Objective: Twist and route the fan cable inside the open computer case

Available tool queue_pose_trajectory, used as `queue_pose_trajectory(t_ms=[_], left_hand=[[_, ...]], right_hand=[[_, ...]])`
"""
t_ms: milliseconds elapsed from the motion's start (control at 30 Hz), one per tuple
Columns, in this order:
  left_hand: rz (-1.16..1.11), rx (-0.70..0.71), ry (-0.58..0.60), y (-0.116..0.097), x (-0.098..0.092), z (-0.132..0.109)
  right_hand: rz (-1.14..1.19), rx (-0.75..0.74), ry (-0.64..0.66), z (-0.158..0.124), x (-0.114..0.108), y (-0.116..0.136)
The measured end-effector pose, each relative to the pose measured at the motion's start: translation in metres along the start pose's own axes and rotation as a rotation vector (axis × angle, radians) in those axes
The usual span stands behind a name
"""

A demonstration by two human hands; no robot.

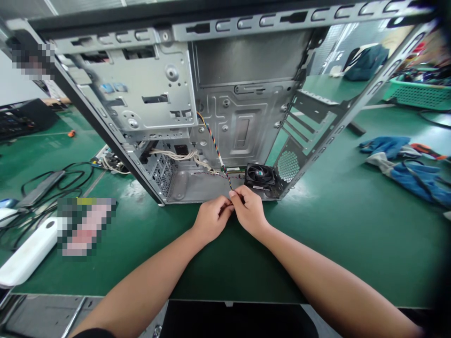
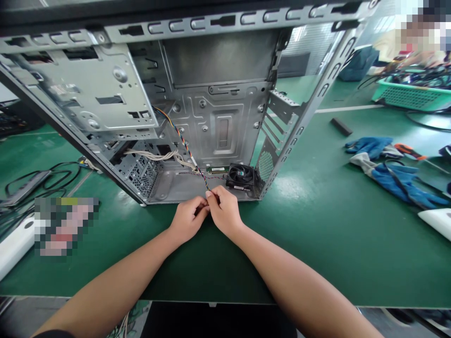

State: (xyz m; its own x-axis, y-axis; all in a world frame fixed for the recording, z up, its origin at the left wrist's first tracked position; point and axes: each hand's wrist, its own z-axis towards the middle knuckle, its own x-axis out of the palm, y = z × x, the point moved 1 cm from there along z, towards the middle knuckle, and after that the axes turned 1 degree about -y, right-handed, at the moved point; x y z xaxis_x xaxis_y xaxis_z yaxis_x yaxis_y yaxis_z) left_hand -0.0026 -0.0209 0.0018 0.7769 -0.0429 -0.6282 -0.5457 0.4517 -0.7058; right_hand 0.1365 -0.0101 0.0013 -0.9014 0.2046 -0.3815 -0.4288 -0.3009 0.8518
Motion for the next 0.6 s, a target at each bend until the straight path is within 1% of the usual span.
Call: queue_pose_trajectory(t_ms=[100,167,300,367,400,467,600], left_hand=[[-0.001,-0.033,0.008,-0.0003,-0.0012,0.0012],[-0.051,-0.081,0.021,-0.0002,-0.0018,0.0020],[-0.295,-0.191,0.073,0.0012,-0.0011,0.0036],[-0.370,-0.217,0.090,0.0014,-0.0006,0.0039],[-0.364,-0.216,0.087,0.0011,-0.0007,0.0038],[-0.264,-0.172,0.049,-0.0004,-0.0016,0.0034],[0.010,-0.003,-0.066,-0.0051,-0.0043,0.0020]], right_hand=[[-0.012,0.000,0.007,-0.0006,0.0008,-0.0005],[-0.011,0.001,0.016,-0.0011,0.0014,-0.0012],[-0.006,-0.025,0.022,-0.0016,0.0017,-0.0013],[-0.006,-0.036,0.024,-0.0013,0.0011,-0.0005],[-0.005,-0.035,0.023,-0.0011,0.0008,-0.0001],[-0.001,-0.026,0.018,-0.0007,0.0000,0.0007],[0.005,-0.018,0.003,-0.0010,-0.0006,0.0016]])
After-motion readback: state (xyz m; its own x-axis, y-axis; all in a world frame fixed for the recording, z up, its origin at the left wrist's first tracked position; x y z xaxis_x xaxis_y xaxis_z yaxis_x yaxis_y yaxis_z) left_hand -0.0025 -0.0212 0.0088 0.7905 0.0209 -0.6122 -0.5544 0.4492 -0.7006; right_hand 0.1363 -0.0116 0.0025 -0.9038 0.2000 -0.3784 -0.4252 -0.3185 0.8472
